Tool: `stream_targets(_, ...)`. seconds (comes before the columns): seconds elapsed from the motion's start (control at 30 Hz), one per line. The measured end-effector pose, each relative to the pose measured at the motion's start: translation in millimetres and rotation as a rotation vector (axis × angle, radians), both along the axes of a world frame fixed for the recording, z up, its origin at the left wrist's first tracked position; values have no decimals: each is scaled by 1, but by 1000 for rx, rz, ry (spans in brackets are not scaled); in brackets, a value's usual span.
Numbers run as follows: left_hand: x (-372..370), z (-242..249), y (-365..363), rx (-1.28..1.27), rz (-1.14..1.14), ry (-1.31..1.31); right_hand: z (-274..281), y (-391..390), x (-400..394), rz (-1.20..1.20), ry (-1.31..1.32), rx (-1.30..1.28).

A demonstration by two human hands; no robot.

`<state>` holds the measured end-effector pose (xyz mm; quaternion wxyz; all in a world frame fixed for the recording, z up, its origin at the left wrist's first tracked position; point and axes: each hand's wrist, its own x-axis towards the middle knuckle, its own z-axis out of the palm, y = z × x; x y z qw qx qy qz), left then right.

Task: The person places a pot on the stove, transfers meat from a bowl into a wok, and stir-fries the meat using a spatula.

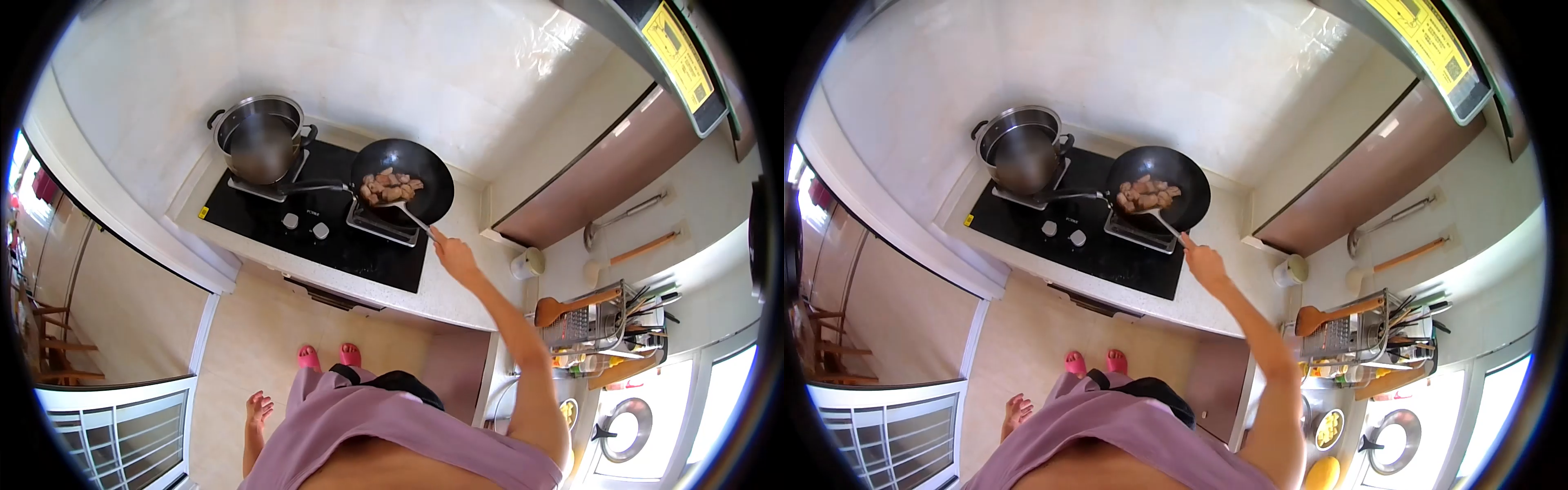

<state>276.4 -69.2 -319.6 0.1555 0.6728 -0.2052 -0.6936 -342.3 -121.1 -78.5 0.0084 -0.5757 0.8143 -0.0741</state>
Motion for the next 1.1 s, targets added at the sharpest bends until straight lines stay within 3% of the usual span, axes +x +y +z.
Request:
stream_targets(0.2, 14, 13, -1, -102, -40, -27, -1, -39, -12, -79, -27, -210)
stream_targets(0.37, 28, -1, 22, -25, -58, -63, 6, -72, -49, -54, 1, -271)
stream_targets(0.57, 24, 4, 42, -68, -104, -89, 25, -46, -44, 71, -56, -67)
stream_targets(0.67, 15, 17, 40, -101, -141, -43, 61, -18, -40, 165, -42, -105)
stream_targets(0.77, 11, -4, 24, 2, -53, -55, 103, 9, -33, 155, 20, -1)
stream_targets(0.83, 7, -6, 14, 3, -64, -53, 110, 19, -35, 179, 65, 223)
stream_targets(1.0, 0, -2, -2, -42, -71, -25, 22, 3, -27, 71, 51, 78)
stream_targets(1.1, -2, 13, -4, -89, -97, -47, 3, -17, -22, 13, -21, -140)
